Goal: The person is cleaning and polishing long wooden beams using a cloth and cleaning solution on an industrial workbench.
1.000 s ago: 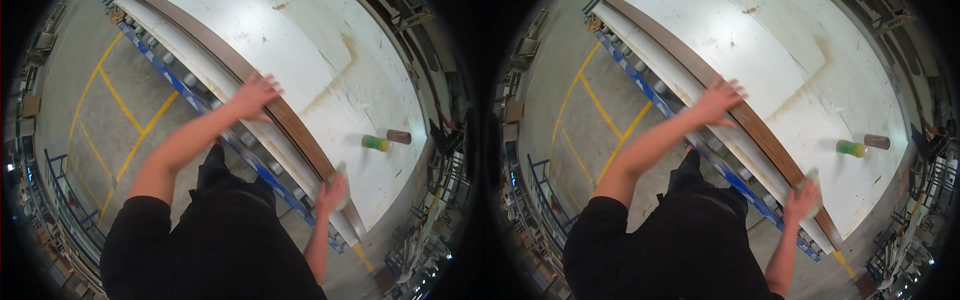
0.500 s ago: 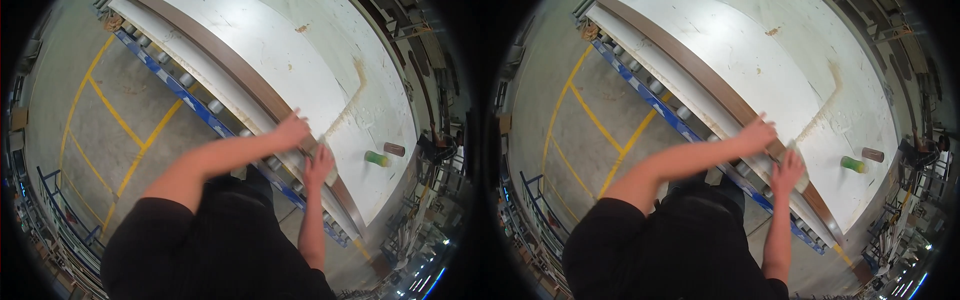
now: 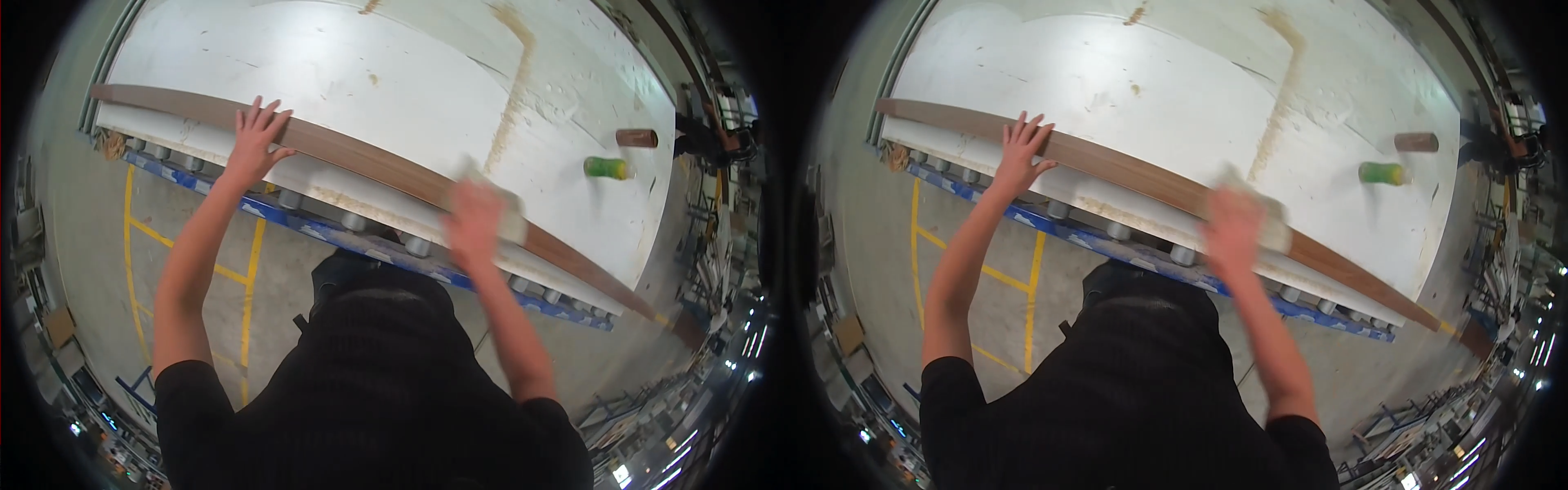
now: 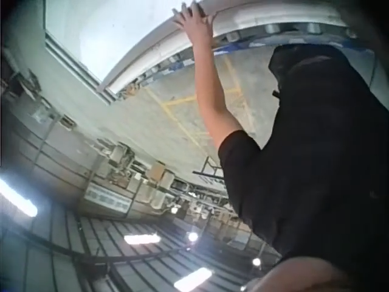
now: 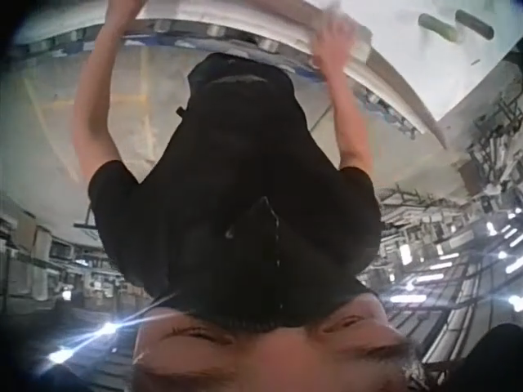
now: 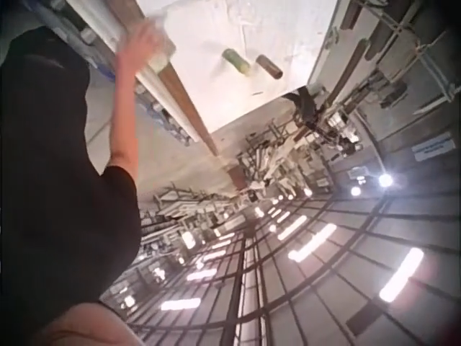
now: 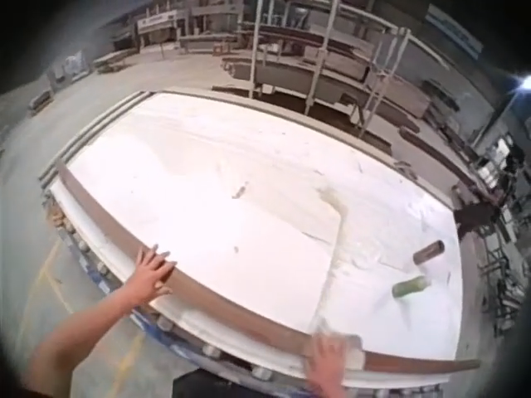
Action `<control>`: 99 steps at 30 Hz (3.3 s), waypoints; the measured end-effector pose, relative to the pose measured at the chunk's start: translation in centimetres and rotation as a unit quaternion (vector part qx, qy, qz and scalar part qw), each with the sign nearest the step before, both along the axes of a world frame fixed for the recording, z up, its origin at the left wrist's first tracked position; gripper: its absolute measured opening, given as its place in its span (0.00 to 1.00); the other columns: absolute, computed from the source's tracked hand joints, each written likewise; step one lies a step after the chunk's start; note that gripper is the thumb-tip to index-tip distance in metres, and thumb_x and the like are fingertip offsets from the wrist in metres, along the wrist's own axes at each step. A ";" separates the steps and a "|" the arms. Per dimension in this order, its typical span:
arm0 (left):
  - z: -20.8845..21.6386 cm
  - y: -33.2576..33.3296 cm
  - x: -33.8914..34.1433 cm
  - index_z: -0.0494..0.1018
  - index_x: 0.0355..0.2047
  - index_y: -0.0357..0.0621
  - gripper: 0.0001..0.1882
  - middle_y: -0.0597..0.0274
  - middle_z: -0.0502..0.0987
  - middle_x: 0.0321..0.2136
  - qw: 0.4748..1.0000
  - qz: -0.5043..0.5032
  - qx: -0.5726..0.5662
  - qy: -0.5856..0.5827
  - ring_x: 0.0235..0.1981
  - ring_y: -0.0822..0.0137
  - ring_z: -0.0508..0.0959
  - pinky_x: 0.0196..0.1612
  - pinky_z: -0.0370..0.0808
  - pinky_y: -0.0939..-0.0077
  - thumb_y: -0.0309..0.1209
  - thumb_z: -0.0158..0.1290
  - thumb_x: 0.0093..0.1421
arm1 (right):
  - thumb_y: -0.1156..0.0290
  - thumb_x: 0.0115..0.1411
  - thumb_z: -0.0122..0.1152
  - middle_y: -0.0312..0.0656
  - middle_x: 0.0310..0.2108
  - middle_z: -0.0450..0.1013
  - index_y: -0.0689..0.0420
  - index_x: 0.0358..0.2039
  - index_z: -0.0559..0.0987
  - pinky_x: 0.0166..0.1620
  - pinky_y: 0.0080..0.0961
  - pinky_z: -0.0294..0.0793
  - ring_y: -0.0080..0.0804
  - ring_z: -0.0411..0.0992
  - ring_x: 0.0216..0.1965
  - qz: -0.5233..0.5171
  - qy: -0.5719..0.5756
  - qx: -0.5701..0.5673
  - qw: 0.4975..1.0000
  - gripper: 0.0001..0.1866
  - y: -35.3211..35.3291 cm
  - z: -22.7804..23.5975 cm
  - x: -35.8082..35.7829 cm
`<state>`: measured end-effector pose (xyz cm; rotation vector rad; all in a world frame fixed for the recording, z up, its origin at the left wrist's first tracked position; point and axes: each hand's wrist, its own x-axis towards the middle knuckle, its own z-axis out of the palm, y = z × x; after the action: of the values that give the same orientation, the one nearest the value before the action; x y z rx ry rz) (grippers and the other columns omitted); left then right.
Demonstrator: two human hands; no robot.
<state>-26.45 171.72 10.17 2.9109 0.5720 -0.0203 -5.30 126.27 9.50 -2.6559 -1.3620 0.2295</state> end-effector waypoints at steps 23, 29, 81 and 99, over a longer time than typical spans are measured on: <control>0.1 1.5 0.6 0.61 0.74 0.55 0.46 0.54 0.57 0.76 0.996 -0.046 0.039 0.062 0.79 0.38 0.48 0.77 0.45 0.27 0.39 0.71 0.58 | 0.49 0.64 0.67 0.42 0.72 0.67 0.45 0.71 0.74 0.74 0.55 0.54 0.50 0.62 0.72 -0.039 0.062 0.097 0.993 0.36 4.9 0.4 -1.0; -0.5 -12.0 7.2 0.71 0.65 0.53 0.44 0.56 0.71 0.66 0.993 -0.098 -0.054 -0.038 0.76 0.44 0.59 0.74 0.45 0.23 0.46 0.76 0.49 | 0.66 0.70 0.57 0.55 0.68 0.71 0.59 0.70 0.73 0.73 0.51 0.59 0.57 0.66 0.69 -0.189 -0.098 0.088 0.973 0.29 -21.6 -0.4 7.2; 0.4 31.4 -9.9 0.68 0.64 0.41 0.46 0.46 0.72 0.55 0.986 -0.152 0.044 -0.043 0.60 0.41 0.70 0.72 0.58 0.42 0.67 0.57 0.60 | 0.70 0.50 0.75 0.49 0.65 0.68 0.45 0.68 0.77 0.67 0.48 0.64 0.54 0.66 0.64 0.051 0.024 -0.026 0.998 0.42 12.7 4.7 -3.3; 0.1 29.5 -12.4 0.56 0.78 0.49 0.51 0.47 0.54 0.79 0.994 -0.039 0.071 -0.068 0.80 0.45 0.52 0.79 0.47 0.37 0.62 0.60 0.63 | 0.64 0.63 0.64 0.46 0.80 0.54 0.52 0.77 0.62 0.77 0.60 0.51 0.54 0.53 0.78 0.273 -0.003 0.057 0.960 0.42 46.7 0.8 -13.5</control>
<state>-38.82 201.21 10.26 3.0399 0.4543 0.2158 -18.83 172.92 10.35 -2.1352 -2.0166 0.1920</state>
